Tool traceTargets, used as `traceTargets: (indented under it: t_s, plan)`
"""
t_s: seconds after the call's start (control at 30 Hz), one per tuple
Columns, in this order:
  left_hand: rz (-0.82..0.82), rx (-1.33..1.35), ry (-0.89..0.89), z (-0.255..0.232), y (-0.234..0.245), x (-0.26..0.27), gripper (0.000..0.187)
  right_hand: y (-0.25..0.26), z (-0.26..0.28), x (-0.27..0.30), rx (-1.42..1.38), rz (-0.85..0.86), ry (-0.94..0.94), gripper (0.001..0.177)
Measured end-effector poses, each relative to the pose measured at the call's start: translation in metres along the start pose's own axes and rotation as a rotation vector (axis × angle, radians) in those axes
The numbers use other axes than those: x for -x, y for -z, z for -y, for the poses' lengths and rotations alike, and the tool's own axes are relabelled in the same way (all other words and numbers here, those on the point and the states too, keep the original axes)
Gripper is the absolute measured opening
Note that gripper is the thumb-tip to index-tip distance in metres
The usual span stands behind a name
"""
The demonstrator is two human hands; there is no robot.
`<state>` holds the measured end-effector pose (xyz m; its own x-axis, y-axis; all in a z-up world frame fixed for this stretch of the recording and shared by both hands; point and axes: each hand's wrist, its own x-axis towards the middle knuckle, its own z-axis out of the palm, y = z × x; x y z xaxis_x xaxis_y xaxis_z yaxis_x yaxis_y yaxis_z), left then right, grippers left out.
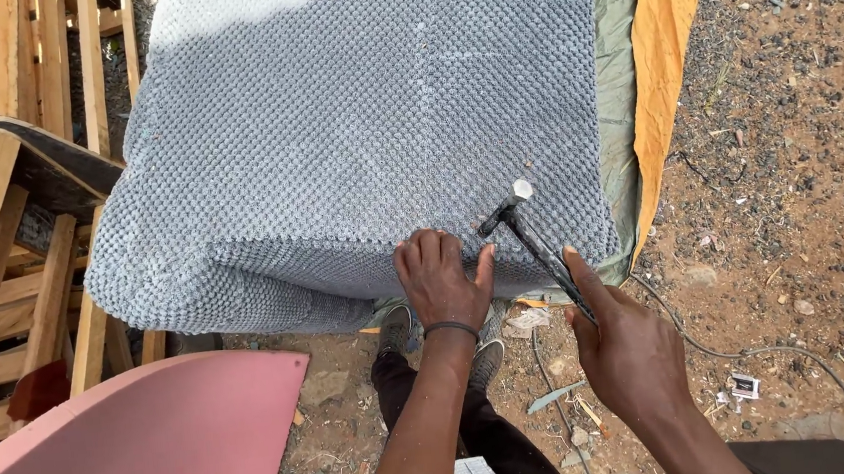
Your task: The person cuts the edge of a gray fabric covering a piece of furniture using scissors. They then use a hammer to secure the fabric to the wooden frame underneath, repeatedly striking the material along the edges.
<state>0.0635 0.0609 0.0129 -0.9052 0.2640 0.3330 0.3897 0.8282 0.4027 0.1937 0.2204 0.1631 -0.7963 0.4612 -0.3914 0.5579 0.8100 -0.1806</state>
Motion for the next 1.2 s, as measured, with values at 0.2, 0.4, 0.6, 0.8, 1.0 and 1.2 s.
traceTargets:
  t_s: [0.2, 0.4, 0.6, 0.8, 1.0, 1.2]
  plan:
    - [0.101, 0.128, -0.175, 0.032, -0.003, -0.012, 0.029, -0.023, -0.007, -0.023, -0.355, -0.189, 0.090, 0.065]
    - [0.194, 0.129, -0.346, 0.032, -0.025, -0.020, 0.047, -0.043, 0.010, -0.059, -0.482, -0.215, 0.115, 0.061]
    - [0.208, 0.039, -0.246, 0.024, -0.033, -0.023, 0.030, -0.021, 0.012, -0.031, -0.436, -0.149, -0.071, 0.053]
    - [0.182, 0.034, -0.237, 0.025, -0.035, -0.010, 0.010, -0.017, -0.008, 0.003, -0.418, -0.114, -0.191, 0.039]
    - [0.200, 0.060, -0.121, -0.011, -0.009, 0.007, 0.033, -0.023, -0.015, 0.013, -0.371, -0.119, -0.152, 0.053]
    - [0.357, 0.048, -0.024, -0.023, 0.003, 0.046, 0.093, -0.017, 0.004, 0.018, -0.270, -0.140, -0.056, 0.058]
